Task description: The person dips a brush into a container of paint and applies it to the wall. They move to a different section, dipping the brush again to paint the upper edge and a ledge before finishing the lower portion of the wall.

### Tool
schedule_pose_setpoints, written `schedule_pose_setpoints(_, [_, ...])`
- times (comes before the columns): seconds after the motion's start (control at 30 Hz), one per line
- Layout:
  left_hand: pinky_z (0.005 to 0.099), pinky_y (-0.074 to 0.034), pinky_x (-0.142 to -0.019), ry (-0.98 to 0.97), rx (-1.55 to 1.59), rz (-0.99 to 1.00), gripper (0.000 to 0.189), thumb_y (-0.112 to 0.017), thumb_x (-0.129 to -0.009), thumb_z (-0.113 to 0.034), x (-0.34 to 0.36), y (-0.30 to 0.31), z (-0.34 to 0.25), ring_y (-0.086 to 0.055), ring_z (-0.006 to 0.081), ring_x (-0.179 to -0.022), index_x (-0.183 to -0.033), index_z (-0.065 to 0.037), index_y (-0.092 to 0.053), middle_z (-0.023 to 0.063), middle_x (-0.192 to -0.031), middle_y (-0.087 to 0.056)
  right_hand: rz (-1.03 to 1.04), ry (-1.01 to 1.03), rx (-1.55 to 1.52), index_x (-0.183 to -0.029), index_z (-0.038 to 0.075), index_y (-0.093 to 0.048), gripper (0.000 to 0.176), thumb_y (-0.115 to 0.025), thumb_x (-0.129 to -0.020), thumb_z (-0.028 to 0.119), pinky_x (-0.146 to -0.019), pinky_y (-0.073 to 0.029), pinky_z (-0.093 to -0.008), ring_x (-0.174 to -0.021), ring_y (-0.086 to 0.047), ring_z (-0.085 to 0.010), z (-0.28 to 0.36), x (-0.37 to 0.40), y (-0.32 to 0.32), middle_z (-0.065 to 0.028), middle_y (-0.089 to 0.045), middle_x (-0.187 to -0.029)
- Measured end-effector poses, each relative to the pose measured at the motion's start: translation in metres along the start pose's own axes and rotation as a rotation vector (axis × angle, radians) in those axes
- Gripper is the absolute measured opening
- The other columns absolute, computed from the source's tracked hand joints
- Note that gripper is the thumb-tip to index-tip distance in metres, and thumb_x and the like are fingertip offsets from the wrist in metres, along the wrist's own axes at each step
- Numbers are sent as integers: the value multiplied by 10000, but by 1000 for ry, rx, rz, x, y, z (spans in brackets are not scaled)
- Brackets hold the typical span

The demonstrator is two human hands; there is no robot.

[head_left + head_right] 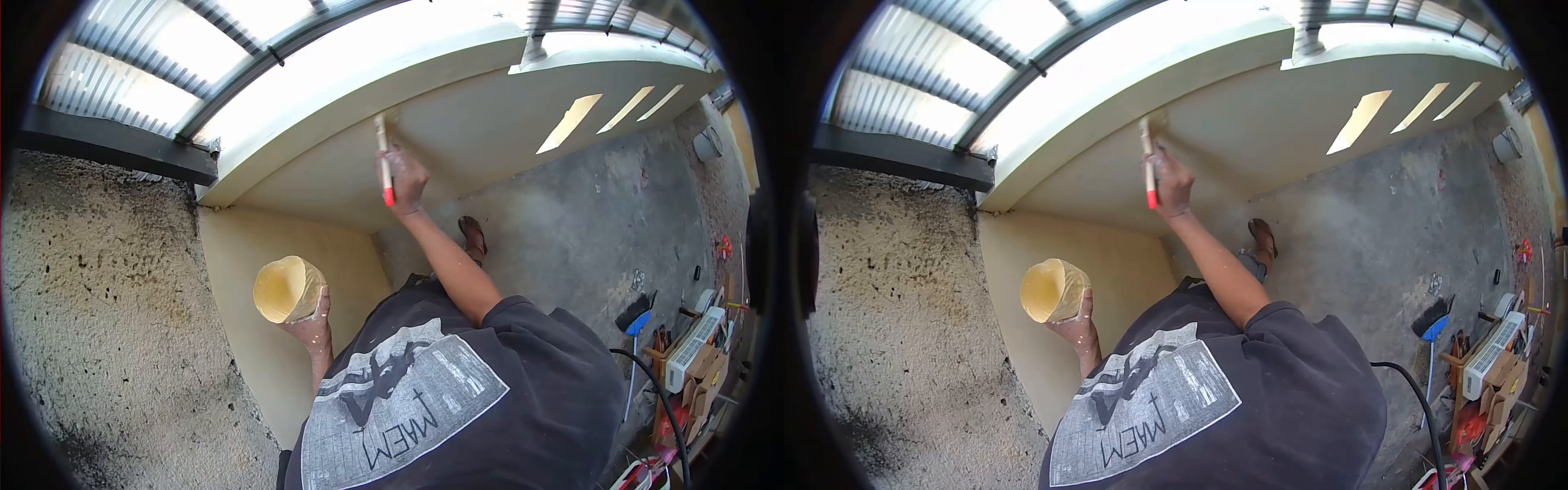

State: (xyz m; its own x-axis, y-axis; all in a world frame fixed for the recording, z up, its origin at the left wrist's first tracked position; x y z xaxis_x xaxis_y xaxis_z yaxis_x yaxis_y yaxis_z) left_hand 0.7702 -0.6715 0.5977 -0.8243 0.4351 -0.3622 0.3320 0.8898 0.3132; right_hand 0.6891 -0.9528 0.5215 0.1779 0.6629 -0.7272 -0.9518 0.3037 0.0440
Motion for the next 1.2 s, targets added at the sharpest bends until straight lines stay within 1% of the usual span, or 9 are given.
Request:
schedule_pose_setpoints(0.23, [412, -429, -1053, 8, 68, 15, 903, -865, -680, -80, 1, -3, -4, -517, 265, -1188, -1384, -10, -303, 157, -1315, -468, 274, 304, -315, -895, 48, -680, 136, -745, -782, 88, -625, -567, -348, -741, -706, -261, 17, -7, -9, -100, -723, -917])
schedule_pose_setpoints(0.3, [408, -442, -1043, -22, 56, -13, 857, -845, -702, -52, 3, 1, -2, -534, 259, -1172, -1378, -14, -319, 154, -1303, -480, 289, -18, -311, -844, 48, -670, 104, -751, -790, 84, -616, -565, -344, -713, -706, -267, -31, -26, 24, -114, -721, -869])
schedule_pose_setpoints(0.4, [412, -443, -1041, -4, 8, 16, 855, -836, -709, -39, 4, 3, 1, -531, 260, -1171, -1381, -15, -308, 154, -1313, -467, 93, -155, -15, -857, 37, -668, 119, -746, -842, 125, -609, -538, -305, -681, -694, -158, -91, -82, 90, -105, -721, -808])
schedule_pose_setpoints(0.47, [415, -444, -1042, 39, 44, -44, 863, -834, -709, -34, 8, 3, 8, -531, 264, -1173, -1386, -14, -298, 155, -1320, -459, 25, -306, 63, -856, 34, -665, 113, -722, -862, 132, -600, -530, -312, -651, -676, -152, -108, -109, 124, -93, -710, -777])
schedule_pose_setpoints(0.63, [422, -433, -1052, 107, 77, -17, 938, -877, -678, -111, 6, -4, 6, -506, 282, -1200, -1389, 5, -277, 162, -1334, -444, -233, -203, 151, -847, 37, -661, 104, -712, -856, 126, -596, -511, -341, -631, -673, -215, -87, -95, 104, -105, -688, -749])
schedule_pose_setpoints(0.7, [420, -436, -1049, 62, 85, -1, 925, -875, -683, -112, 1, -11, -2, -511, 279, -1195, -1385, 7, -284, 161, -1330, -448, 10, -242, 178, -871, 54, -674, 81, -711, -831, 115, -622, -515, -381, -660, -658, -309, -44, -62, 67, -140, -696, -842])
schedule_pose_setpoints(0.8, [415, -448, -1048, 57, 77, 35, 848, -812, -721, -34, 1, -16, -6, -527, 271, -1189, -1395, -19, -297, 152, -1333, -456, 233, 90, -27, -970, 79, -680, 153, -706, -823, 112, -661, -549, -362, -767, -688, -286, 9, -3, 3, -128, -701, -938])
schedule_pose_setpoints(0.87, [417, -448, -1049, 49, 100, 18, 849, -817, -720, -42, 2, -18, -6, -529, 274, -1189, -1394, -14, -301, 153, -1332, -463, 434, 146, -285, -846, 49, -687, 90, -749, -783, 66, -675, -564, -355, -790, -713, -293, 38, -5, -4, -141, -719, -923])
schedule_pose_setpoints(1.2, [413, -456, -1031, 121, 72, -61, 864, -871, -681, -98, 11, -7, 1, -537, 267, -1169, -1362, 7, -349, 154, -1294, -496, 42, -73, 99, -860, 18, -673, 100, -736, -844, 94, -604, -533, -312, -660, -689, -169, -106, -132, 129, -118, -719, -808])
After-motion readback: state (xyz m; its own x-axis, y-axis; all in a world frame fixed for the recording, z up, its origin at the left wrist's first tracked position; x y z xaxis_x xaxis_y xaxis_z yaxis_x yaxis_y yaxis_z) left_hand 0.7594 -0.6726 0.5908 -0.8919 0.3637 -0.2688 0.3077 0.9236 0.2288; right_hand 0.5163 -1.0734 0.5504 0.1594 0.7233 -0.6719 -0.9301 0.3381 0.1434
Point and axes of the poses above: each hand's wrist, its own x-axis away from the middle knuckle, its own y-axis out of the back of the hand, z = x × y, the point moved 2 cm from there along -x, towards the middle knuckle
